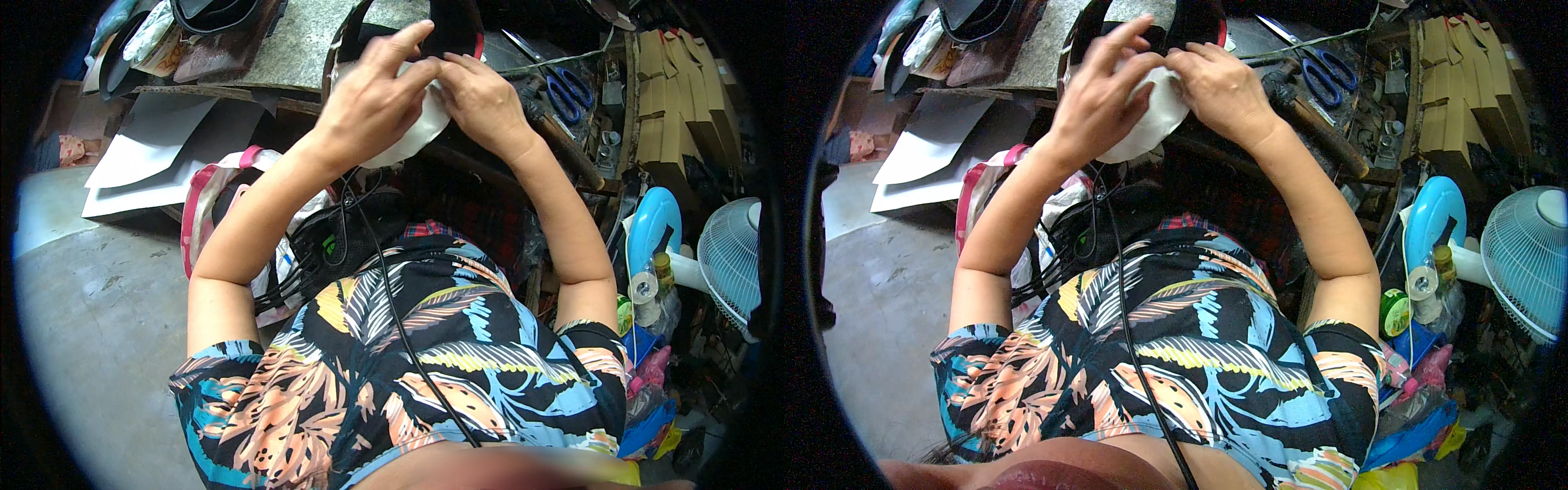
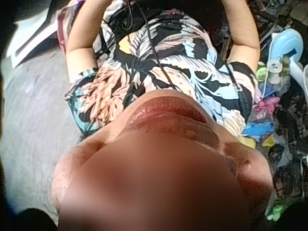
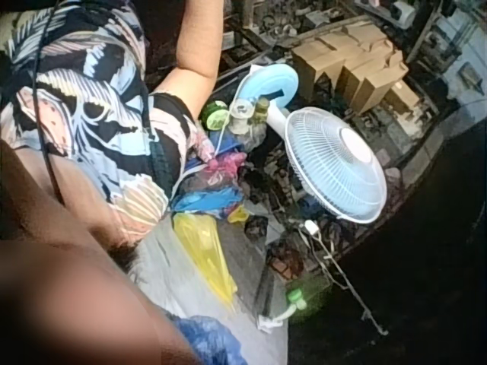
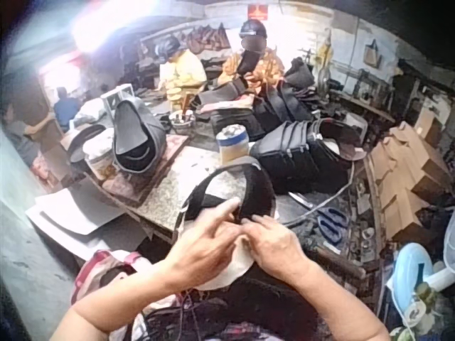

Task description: The person uses scissors to trim a black shoe sole, then inserts and presses a white fabric insert into the shoe interior. They repeat this process on a second shoe, trimming and inserting fabric, and finally place the shoes aside.

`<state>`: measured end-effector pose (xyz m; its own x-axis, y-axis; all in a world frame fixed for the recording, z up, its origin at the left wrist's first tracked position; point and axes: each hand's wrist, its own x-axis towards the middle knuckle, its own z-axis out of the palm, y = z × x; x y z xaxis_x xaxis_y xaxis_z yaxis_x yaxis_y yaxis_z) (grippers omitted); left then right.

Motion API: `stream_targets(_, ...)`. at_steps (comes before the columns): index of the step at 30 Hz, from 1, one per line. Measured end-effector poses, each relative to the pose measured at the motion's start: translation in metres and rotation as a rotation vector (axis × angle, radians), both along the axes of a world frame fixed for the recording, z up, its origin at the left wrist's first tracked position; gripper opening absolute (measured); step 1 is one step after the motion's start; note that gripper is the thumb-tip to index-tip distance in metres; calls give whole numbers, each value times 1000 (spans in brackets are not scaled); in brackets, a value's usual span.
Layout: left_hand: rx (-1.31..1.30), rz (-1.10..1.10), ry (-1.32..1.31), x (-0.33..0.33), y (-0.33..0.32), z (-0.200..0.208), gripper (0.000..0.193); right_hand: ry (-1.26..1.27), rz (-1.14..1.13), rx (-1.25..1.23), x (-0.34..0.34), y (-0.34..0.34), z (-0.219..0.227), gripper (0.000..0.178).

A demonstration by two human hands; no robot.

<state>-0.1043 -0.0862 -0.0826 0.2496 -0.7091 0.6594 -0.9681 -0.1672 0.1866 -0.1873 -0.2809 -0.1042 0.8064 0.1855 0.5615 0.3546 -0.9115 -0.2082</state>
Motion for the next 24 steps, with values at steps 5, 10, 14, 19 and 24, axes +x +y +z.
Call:
stream_targets(5, -76, 462, -30, 20, 34, 28, 60, -154, 42, -289, 5, 3, -9, 25)
stream_targets(10, 211, 394, 582, 43, 39, 22, 53, 350, 180, 526, -22, -20, 7, 29)
stream_targets(14, 140, 431, 566, 43, 49, 19, 51, 350, -182, 420, -86, -61, 32, 33)
stream_targets(19, 120, 411, 587, 39, 53, 35, 57, 304, -652, -189, -131, -78, 22, 38)
stream_targets(24, 322, 487, 430, 27, 46, 44, 49, 133, -443, 345, -108, -63, 44, 38)
